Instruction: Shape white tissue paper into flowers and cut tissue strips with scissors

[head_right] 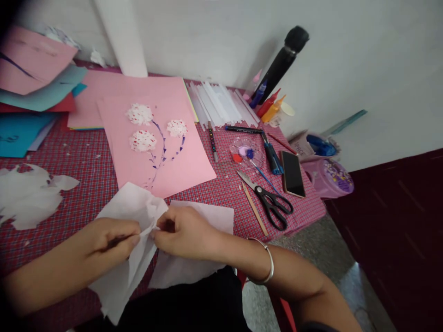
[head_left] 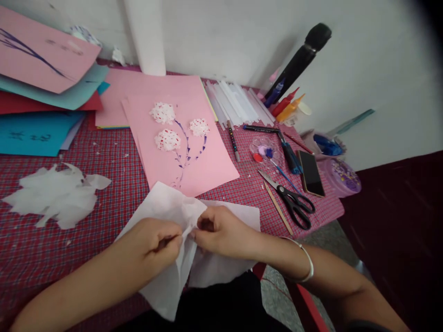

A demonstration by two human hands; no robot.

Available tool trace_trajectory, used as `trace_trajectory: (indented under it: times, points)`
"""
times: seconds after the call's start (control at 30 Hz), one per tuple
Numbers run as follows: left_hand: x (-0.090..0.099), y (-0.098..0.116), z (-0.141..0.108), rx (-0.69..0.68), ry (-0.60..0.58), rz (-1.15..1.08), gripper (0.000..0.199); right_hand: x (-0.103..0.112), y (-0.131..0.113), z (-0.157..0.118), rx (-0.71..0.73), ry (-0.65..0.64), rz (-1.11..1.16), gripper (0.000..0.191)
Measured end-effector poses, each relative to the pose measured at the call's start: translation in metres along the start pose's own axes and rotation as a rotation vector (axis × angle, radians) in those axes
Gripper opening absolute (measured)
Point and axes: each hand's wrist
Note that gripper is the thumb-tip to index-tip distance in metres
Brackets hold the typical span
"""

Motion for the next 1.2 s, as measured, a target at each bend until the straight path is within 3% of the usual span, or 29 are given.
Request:
trace_trajectory:
  times: [0.2,0.3,0.47,0.67,0.97,1.07,1.2]
  points:
    - [-0.004,0.001,-0.001,-0.143,0.348,0.175,0.012,0.000,-0.001,-0.003,0.046,0.051,0.078,0.010]
    - [-0.004,0.009,0.006,-0.166,0.424,0.143,0.006,0.006,-0.011,-0.002,0.130,0.097,-0.007,0.011]
    - [0.006,0.016,0.017,-0.186,0.516,0.034,0.018,0.019,-0.023,0.010,0.233,0.178,-0.084,0.015]
    - [0.016,0.011,0.022,-0.205,0.530,0.058,0.019,0.025,-0.020,0.027,0.328,0.168,-0.117,0.011]
    - [0.008,0.006,0.024,-0.218,0.533,0.240,0.023,0.022,-0.023,0.029,0.391,0.159,-0.273,0.012]
    - [0.007,0.005,0.024,-0.216,0.536,0.210,0.025,0.018,-0.019,0.030,0.340,0.154,-0.170,0.012]
    - [0.011,0.009,0.025,-0.131,0.535,-0.005,0.027,0.014,-0.016,0.033,0.209,0.119,0.099,0.012]
Point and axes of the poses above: each hand's wrist, its own z-axis towards the middle knuckle, its own x-axis out of the back of the hand, y = z × x, and after that the axes turned 10 degrees about y, right-handed
